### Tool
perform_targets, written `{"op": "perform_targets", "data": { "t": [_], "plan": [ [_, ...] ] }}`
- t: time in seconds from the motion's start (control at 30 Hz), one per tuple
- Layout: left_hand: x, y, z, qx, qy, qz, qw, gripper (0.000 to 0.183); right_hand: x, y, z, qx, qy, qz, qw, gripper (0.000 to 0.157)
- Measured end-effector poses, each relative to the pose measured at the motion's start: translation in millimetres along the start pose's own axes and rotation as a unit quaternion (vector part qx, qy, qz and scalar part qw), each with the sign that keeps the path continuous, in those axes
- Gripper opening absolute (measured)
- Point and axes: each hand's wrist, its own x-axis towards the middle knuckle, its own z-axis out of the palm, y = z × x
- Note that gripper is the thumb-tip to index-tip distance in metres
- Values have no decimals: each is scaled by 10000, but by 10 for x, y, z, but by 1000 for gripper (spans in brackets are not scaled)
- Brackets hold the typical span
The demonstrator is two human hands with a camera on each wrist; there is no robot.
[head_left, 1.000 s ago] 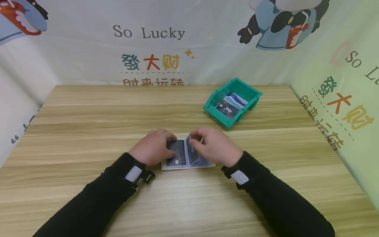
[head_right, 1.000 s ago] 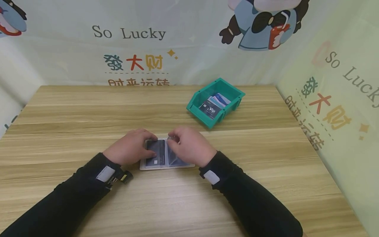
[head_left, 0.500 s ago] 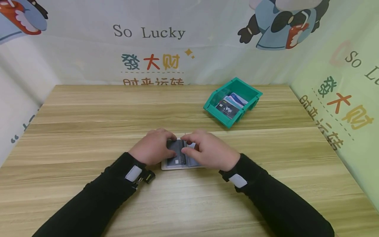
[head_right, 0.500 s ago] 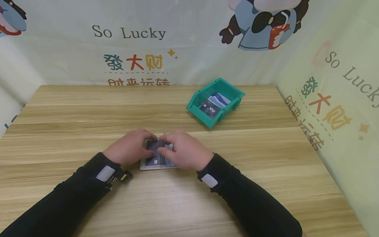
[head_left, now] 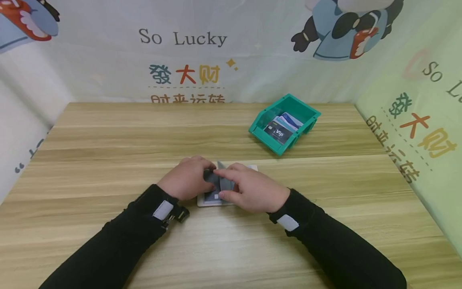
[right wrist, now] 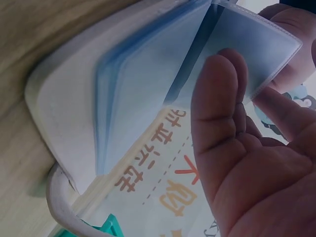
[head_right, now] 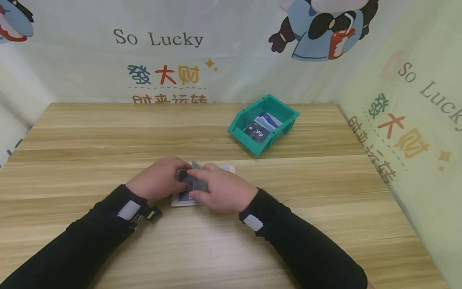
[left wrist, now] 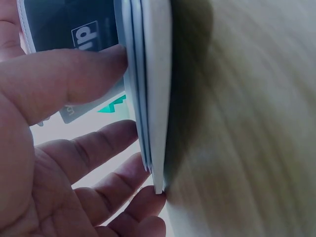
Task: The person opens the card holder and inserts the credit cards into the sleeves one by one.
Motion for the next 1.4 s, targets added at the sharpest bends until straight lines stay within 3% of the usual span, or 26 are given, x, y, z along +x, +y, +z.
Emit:
{"op": "perform_targets", "data": {
  "t": [0.27, 0.63, 0.93, 1.23, 1.4],
  "plan": [
    [23, -13, 2, 23, -20, 8, 10000, 43, -20, -24, 9, -71, -222, 69, 9997, 59],
    [19, -53, -20, -6, 80, 122, 9999, 24, -17, -2, 52, -235, -298, -155, 9992, 55],
    [-1, -66, -63, -22, 13, 51, 10000, 38, 4, 1, 57, -500, -420, -214, 9976, 46],
    [-13, -54, -79, -60, -55, 63, 9999, 40, 20, 8, 67, -681, -539, -162, 9961, 41],
    [-25, -48, -48, -157, -167, -12, 9997, 60, 23, 21, 77, -623, -510, -209, 9965, 38]
  ]
}}
